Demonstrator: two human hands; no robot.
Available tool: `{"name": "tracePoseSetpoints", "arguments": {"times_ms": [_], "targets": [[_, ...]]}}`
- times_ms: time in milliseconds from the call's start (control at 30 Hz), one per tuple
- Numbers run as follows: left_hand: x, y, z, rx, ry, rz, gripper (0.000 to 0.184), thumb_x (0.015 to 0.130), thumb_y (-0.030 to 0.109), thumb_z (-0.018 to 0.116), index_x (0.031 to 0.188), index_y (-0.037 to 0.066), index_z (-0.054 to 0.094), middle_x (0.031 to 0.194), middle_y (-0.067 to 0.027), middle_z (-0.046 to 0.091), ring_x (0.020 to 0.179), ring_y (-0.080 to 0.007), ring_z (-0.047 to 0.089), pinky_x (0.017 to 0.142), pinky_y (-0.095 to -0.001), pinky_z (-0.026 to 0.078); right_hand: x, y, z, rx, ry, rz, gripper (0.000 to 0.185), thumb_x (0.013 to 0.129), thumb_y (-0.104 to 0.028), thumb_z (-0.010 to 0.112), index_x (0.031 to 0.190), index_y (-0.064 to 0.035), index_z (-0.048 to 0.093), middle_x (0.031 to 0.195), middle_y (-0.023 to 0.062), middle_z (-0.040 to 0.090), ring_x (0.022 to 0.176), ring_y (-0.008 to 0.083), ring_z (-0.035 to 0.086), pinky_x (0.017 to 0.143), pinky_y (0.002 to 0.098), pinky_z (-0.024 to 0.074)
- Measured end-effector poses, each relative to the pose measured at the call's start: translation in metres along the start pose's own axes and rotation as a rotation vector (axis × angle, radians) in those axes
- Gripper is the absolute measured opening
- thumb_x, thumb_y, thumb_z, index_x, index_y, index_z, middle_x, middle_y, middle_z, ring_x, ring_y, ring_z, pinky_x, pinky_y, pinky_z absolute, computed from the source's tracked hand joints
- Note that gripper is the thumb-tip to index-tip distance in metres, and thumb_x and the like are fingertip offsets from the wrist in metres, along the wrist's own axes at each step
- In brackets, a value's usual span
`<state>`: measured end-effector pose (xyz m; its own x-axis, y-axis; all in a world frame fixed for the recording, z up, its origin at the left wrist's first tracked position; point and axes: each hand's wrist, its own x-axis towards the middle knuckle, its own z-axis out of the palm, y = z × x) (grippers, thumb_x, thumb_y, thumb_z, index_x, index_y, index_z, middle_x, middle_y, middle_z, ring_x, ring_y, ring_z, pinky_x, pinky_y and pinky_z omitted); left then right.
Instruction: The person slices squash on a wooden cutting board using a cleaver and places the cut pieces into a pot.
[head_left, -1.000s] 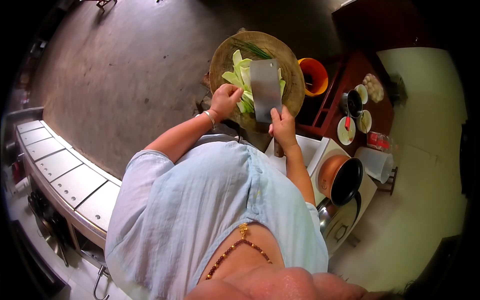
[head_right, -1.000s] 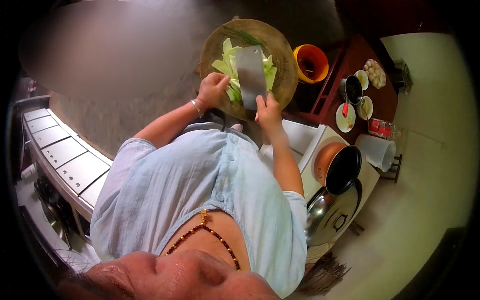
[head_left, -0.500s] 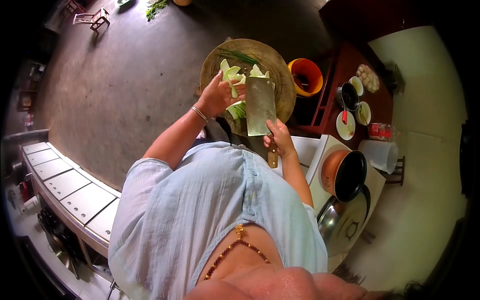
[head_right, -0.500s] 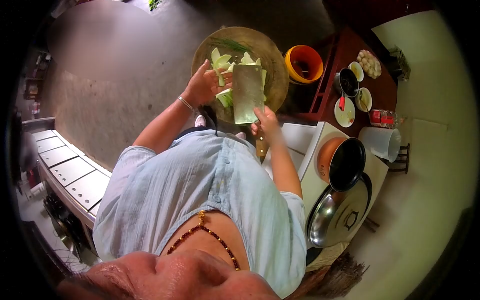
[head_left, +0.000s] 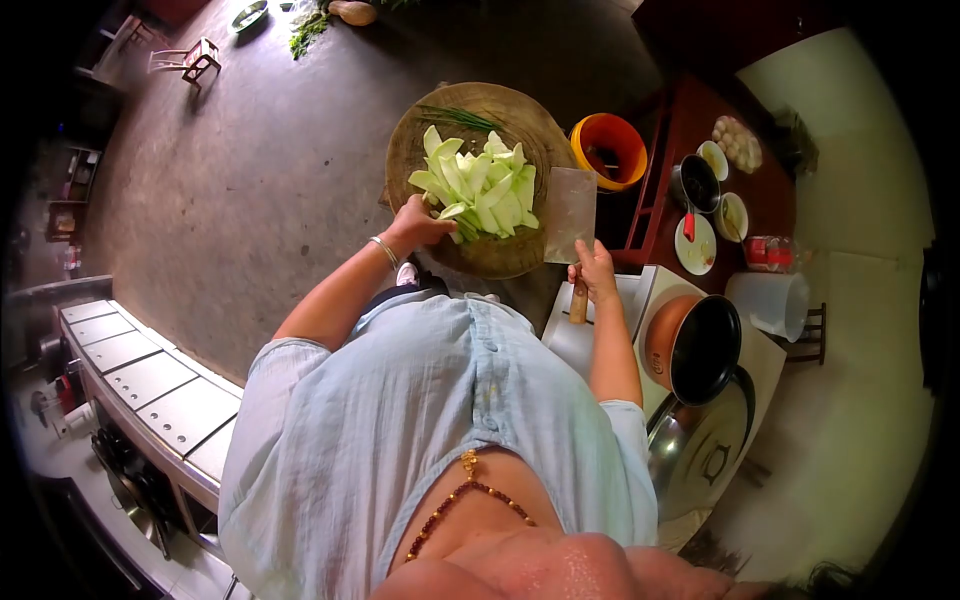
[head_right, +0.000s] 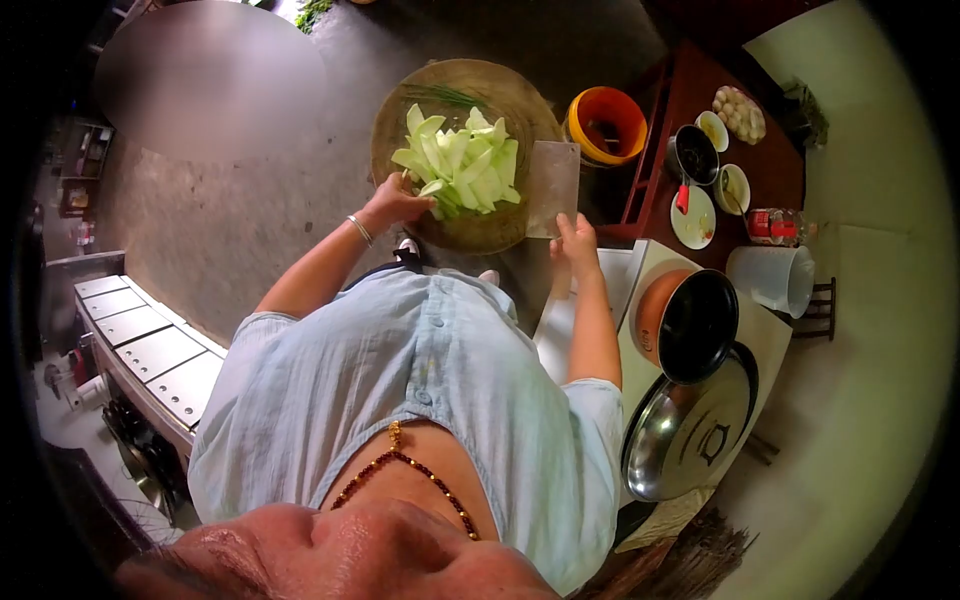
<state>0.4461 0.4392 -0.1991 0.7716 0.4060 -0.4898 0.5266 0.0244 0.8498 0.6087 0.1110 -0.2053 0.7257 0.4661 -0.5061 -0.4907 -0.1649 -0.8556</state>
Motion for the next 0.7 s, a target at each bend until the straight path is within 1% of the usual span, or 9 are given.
{"name": "tracePoseSetpoints", "arguments": {"times_ms": [133,167,267,367,467,567,667,700], "targets": [[0.001,0.011,0.020,0.470,0.133,0.134,0.105,0.056,0.040,0.088,0.138,0.001,0.035,0.116,-0.0264,0.056,0.103,-0.0354,0.059,0.091,-0.0382,0.049,0.008,0.005,-0.003,0.047,-0.048,0.038,0.023,0.095,-0.027,0.059,0.107,-0.0102,0.051,0.077,0.0016,0.058,0.045,0.0104,0.051,0.039,0.0264,0.0443],[0.004,0.015,0.022,0.390,0.061,0.118,0.119,0.053,0.042,0.088,0.143,-0.001,0.025,0.130,-0.0331,0.042,0.123,-0.0425,0.044,0.104,-0.0402,0.038,0.009,0.007,-0.002,0.065,-0.053,0.048,0.023,0.095,-0.027,0.059,0.107,-0.0102,0.050,0.077,0.0017,0.058,0.045,0.0105,0.051,0.039,0.0264,0.0443],[0.003,0.030,0.037,0.510,0.154,0.103,0.123,0.053,0.040,0.089,0.145,-0.002,0.019,0.132,-0.0342,0.038,0.125,-0.0431,0.040,0.104,-0.0399,0.038,0.010,0.007,0.004,0.081,-0.069,0.052,0.022,0.095,-0.027,0.059,0.107,-0.0103,0.050,0.078,0.0018,0.058,0.046,0.0107,0.051,0.039,0.0265,0.0443],[0.006,0.037,0.040,0.519,0.153,0.147,0.127,0.053,0.039,0.089,0.146,-0.004,0.015,0.132,-0.0341,0.037,0.125,-0.0433,0.040,0.104,-0.0396,0.038,0.009,0.000,0.018,0.053,-0.096,0.077,0.021,0.095,-0.026,0.058,0.107,-0.0103,0.051,0.078,0.0019,0.058,0.045,0.0108,0.051,0.039,0.0265,0.0440],[0.011,0.040,0.043,0.491,0.157,0.203,0.126,0.052,0.037,0.090,0.147,-0.002,0.016,0.129,-0.0335,0.039,0.123,-0.0428,0.041,0.104,-0.0395,0.038,0.008,-0.007,0.036,0.034,-0.133,0.082,0.017,0.095,-0.024,0.057,0.105,-0.0103,0.052,0.075,0.0011,0.058,0.044,0.0100,0.050,0.038,0.0256,0.0427],[0.014,0.055,0.048,0.513,0.129,0.192,0.127,0.053,0.037,0.090,0.148,0.003,0.014,0.128,-0.0323,0.039,0.121,-0.0423,0.043,0.103,-0.0395,0.039,0.014,-0.006,0.059,-0.038,-0.134,0.097,0.015,0.096,-0.023,0.056,0.104,-0.0102,0.054,0.072,0.0004,0.058,0.043,0.0086,0.050,0.037,0.0243,0.0416],[0.024,0.052,0.053,0.537,0.144,0.210,0.127,0.052,0.036,0.090,0.150,0.008,0.013,0.128,-0.0316,0.038,0.120,-0.0425,0.043,0.103,-0.0399,0.039,0.018,-0.003,0.079,-0.062,-0.163,0.099,0.016,0.096,-0.022,0.055,0.106,-0.0097,0.055,0.071,0.0012,0.059,0.043,0.0086,0.050,0.037,0.0244,0.0414],[0.026,0.052,0.053,0.537,0.154,0.203,0.127,0.052,0.036,0.090,0.149,0.009,0.015,0.128,-0.0309,0.040,0.119,-0.0420,0.043,0.103,-0.0408,0.038,0.021,0.000,0.085,-0.083,-0.171,0.081,0.018,0.095,-0.021,0.055,0.108,-0.0089,0.056,0.070,0.0019,0.059,0.044,0.0095,0.051,0.038,0.0256,0.0417]]}}
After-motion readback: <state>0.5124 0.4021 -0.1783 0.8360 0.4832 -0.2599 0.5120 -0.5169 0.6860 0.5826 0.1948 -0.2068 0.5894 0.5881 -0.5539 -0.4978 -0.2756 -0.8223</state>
